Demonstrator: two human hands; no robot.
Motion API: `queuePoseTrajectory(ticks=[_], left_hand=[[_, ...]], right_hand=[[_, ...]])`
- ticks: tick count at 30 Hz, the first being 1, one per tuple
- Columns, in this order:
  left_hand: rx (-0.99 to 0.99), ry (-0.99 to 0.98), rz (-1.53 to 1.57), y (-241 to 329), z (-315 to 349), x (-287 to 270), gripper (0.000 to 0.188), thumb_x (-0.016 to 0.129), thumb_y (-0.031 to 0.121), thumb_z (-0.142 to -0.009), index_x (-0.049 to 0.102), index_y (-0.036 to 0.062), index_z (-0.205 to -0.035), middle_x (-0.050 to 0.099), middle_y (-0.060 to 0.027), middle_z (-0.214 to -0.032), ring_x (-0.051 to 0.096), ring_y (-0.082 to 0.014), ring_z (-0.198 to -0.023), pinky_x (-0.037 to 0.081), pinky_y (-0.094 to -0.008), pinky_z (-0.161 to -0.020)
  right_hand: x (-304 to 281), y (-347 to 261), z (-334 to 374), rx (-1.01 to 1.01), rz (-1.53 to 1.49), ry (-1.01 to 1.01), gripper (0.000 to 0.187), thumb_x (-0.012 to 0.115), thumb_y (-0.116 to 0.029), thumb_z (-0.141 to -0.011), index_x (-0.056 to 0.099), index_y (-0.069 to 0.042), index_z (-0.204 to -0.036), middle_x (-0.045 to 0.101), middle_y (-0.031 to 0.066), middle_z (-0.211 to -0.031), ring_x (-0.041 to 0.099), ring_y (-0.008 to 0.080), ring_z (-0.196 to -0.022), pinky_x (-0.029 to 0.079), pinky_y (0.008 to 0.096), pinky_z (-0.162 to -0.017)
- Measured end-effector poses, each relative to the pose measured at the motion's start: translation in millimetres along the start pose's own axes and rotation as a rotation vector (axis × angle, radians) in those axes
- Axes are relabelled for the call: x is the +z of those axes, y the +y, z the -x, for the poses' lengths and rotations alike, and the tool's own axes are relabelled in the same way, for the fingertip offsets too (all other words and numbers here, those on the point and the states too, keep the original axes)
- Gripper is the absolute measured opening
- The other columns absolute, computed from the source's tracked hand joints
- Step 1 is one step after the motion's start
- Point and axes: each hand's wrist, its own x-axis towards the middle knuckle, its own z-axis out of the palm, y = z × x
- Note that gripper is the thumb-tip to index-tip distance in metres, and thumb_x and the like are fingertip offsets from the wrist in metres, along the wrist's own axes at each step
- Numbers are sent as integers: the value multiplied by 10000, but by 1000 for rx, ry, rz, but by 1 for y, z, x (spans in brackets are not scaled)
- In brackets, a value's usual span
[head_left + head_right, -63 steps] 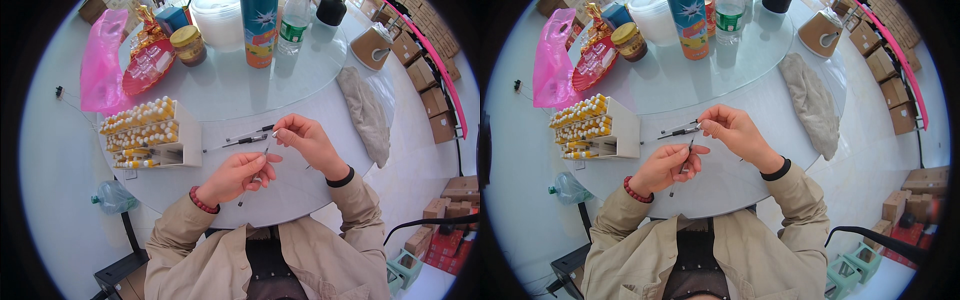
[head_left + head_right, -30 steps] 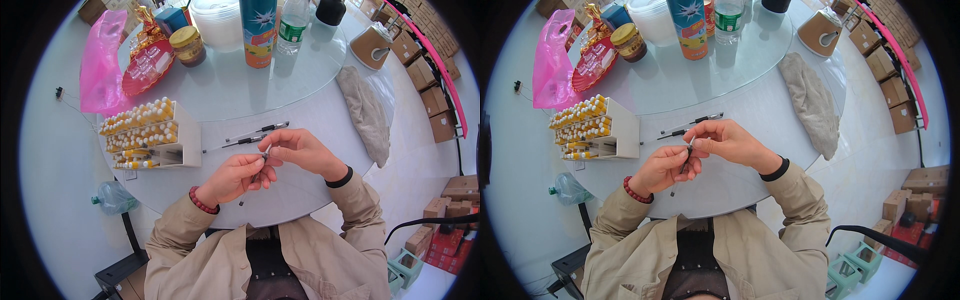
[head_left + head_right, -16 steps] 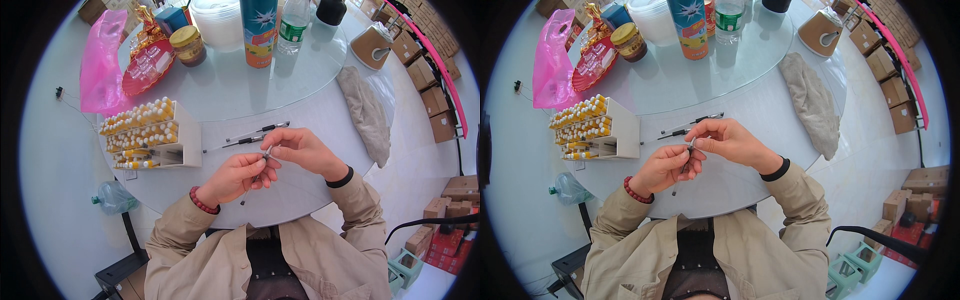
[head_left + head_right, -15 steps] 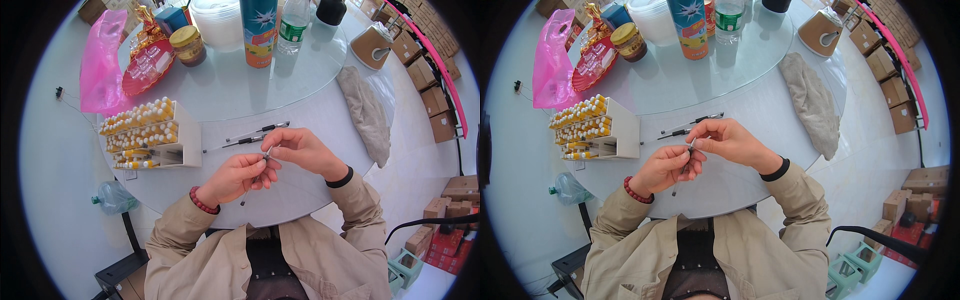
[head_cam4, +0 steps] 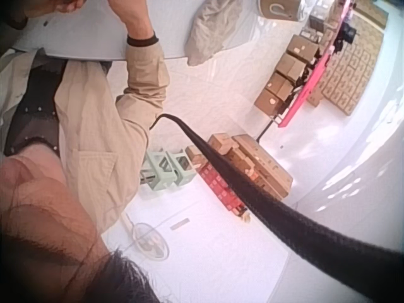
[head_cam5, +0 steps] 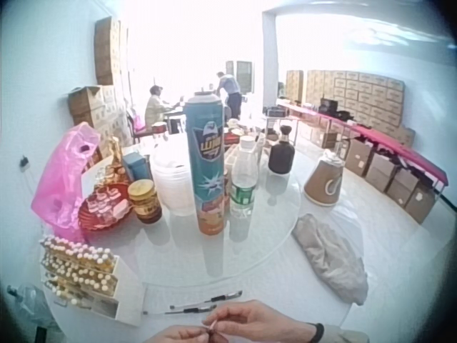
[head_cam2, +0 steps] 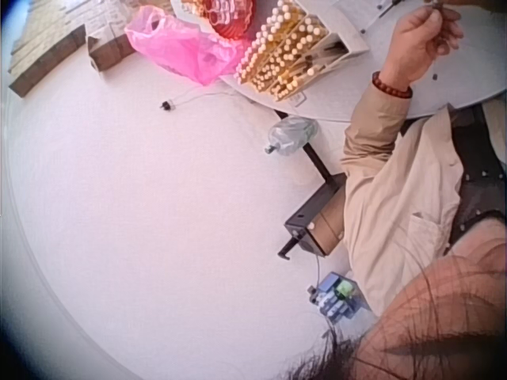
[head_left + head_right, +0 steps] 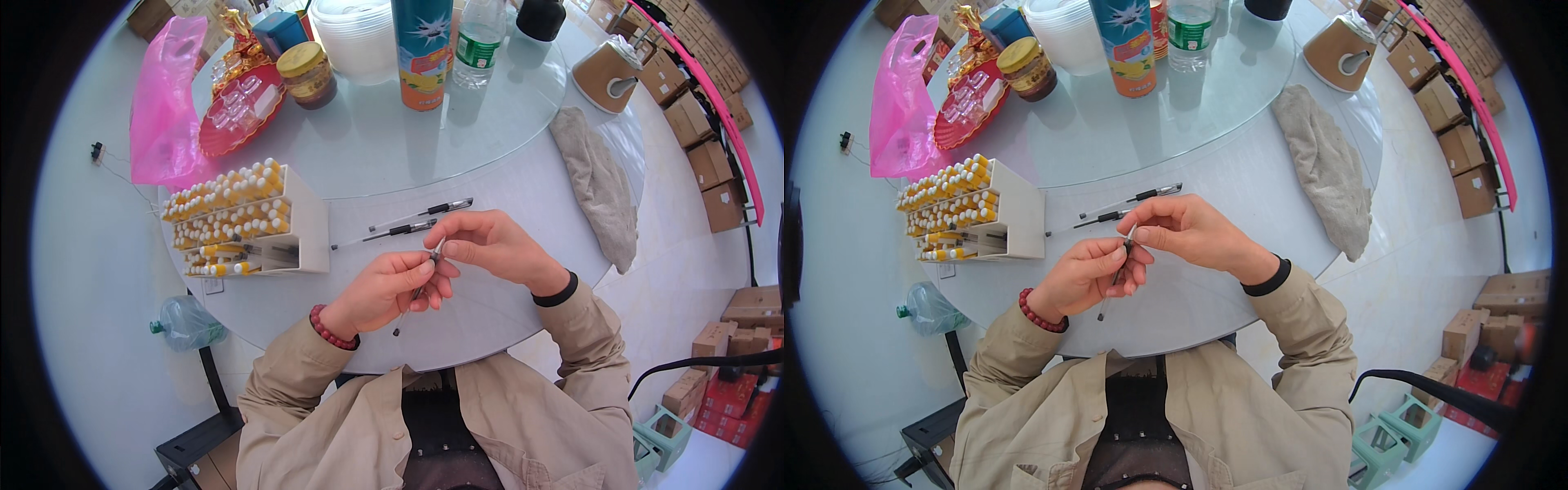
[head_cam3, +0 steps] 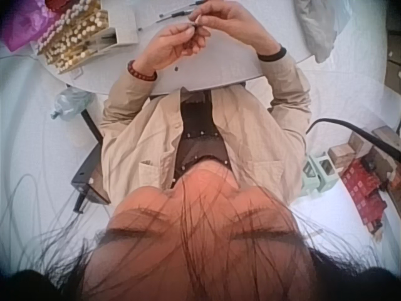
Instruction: The person assembles several pens by hand at a table. They repeatedly pick up pen barrels, inserts, and caps, fit the components together, and place the assembled pens on the table. The process is performed one at a time with no tools visible.
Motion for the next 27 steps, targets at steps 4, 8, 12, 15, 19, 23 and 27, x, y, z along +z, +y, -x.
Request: queuePoseTrajectory(ticks=[4,8,12,15,19,23,27], left_hand=[[-20,3,-11,0,0,0,326,439,224,-1053,582,-39,-1185,638,-77,-980,608,-111,-825,441,-221,-647],[-10,13,-17,0,0,1,325,438,223,-1053,583,-38,-1184,639,-76,-975,609,-110,-824,442,-221,-645],[-25,2,-14,0,0,1,325,440,223,-1053,581,-38,-1187,639,-75,-975,609,-110,-822,449,-225,-650],[-6,3,-5,0,0,0,325,441,223,-1053,579,-40,-1186,640,-75,-973,609,-109,-820,452,-228,-652],[-19,5,-10,1,0,1,327,438,223,-1054,578,-43,-1183,641,-77,-970,610,-109,-819,450,-229,-648],[-12,11,-8,1,0,1,328,438,224,-1054,579,-43,-1181,642,-78,-970,610,-111,-819,449,-230,-648],[-19,0,-10,0,0,1,324,437,227,-1055,582,-37,-1175,642,-78,-969,610,-113,-822,447,-228,-647]], right_hand=[[0,-1,-1,19,21,-31,144,618,-101,-962,648,1,-1057,637,32,-1031,593,105,-958,499,280,-836],[1,-2,0,16,10,-5,149,621,-100,-961,651,2,-1066,642,33,-1027,598,106,-952,501,277,-834],[0,-4,1,33,43,-7,147,628,-95,-955,652,3,-1062,644,35,-1035,601,107,-947,502,272,-834],[1,-3,1,-14,58,42,158,645,-115,-951,656,1,-1057,657,24,-979,603,88,-900,503,252,-792],[1,0,-2,-22,80,50,185,662,-145,-947,658,-1,-1064,664,16,-956,604,76,-879,501,235,-768],[-1,0,1,3,70,43,149,630,-97,-958,645,-1,-1070,640,25,-1023,601,102,-952,503,266,-835],[-2,1,-1,-1,73,2,152,629,-99,-958,635,-6,-1078,638,24,-1022,599,102,-953,503,265,-836]])
